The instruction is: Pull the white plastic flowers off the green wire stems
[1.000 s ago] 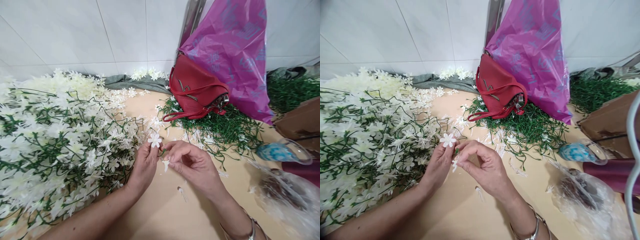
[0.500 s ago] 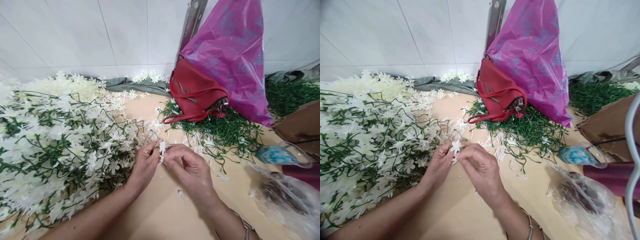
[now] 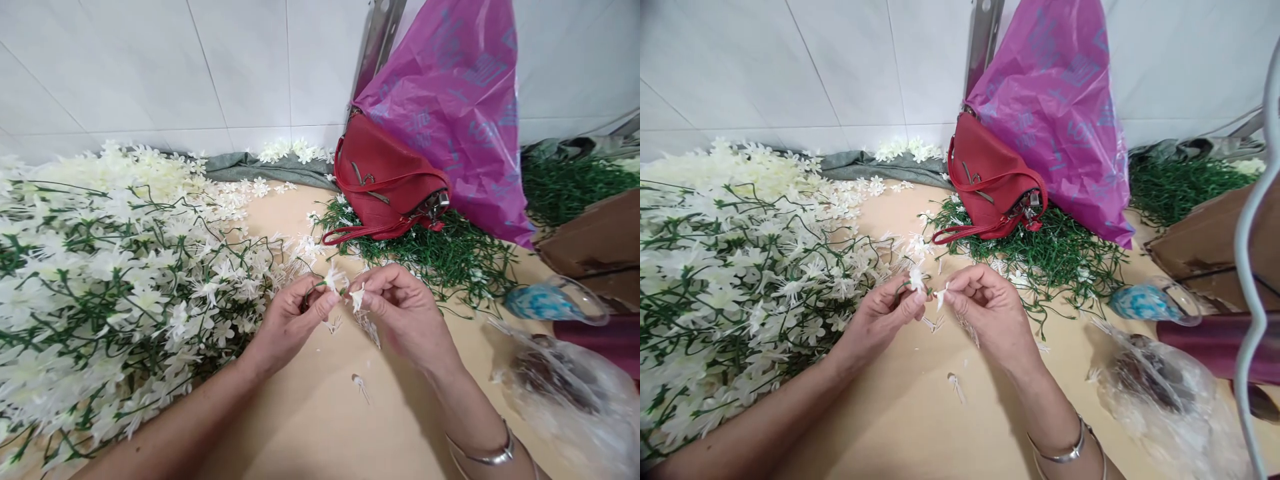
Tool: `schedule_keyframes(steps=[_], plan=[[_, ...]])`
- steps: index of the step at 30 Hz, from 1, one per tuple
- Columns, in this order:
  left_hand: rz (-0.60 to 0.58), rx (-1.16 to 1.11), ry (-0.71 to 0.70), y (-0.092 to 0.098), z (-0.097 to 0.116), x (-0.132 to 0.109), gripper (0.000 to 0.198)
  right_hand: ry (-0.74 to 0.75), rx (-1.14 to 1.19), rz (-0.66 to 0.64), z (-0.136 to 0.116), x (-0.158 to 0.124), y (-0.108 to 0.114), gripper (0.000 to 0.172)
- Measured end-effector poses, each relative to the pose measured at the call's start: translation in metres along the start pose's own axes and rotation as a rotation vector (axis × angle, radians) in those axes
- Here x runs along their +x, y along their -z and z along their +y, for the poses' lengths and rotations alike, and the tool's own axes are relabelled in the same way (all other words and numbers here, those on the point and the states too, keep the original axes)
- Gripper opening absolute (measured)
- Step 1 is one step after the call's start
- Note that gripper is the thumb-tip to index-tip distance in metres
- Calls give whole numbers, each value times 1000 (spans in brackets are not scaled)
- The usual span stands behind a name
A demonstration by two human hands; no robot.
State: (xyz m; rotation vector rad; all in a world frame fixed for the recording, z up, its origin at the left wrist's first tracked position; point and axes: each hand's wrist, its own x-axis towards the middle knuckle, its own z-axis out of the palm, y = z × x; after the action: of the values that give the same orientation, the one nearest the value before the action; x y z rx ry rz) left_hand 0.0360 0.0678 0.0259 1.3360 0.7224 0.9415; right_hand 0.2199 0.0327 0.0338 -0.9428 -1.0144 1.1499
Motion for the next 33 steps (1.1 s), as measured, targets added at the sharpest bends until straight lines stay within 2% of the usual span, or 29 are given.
schedule_keyframes(steps=[2, 5, 11, 20, 30, 33], plan=[[1, -8, 9, 0, -3, 0, 30, -47, 5, 59, -1, 2, 3, 18], [11, -20, 12, -1, -6, 0, 27, -83, -6, 80, -4, 3, 5, 23], [120, 251, -141, 5, -7, -3, 9, -149, -29, 69, -8, 4, 4, 30], [86, 374, -226, 8, -13, -6, 15, -208, -58, 9, -11, 4, 4, 32], [85, 335, -185, 1, -14, -5, 6, -284, -56, -4, -9, 5, 5, 35], [76, 322, -153, -3, -13, -4, 12, -306, -72, 0, -6, 6, 6, 37]])
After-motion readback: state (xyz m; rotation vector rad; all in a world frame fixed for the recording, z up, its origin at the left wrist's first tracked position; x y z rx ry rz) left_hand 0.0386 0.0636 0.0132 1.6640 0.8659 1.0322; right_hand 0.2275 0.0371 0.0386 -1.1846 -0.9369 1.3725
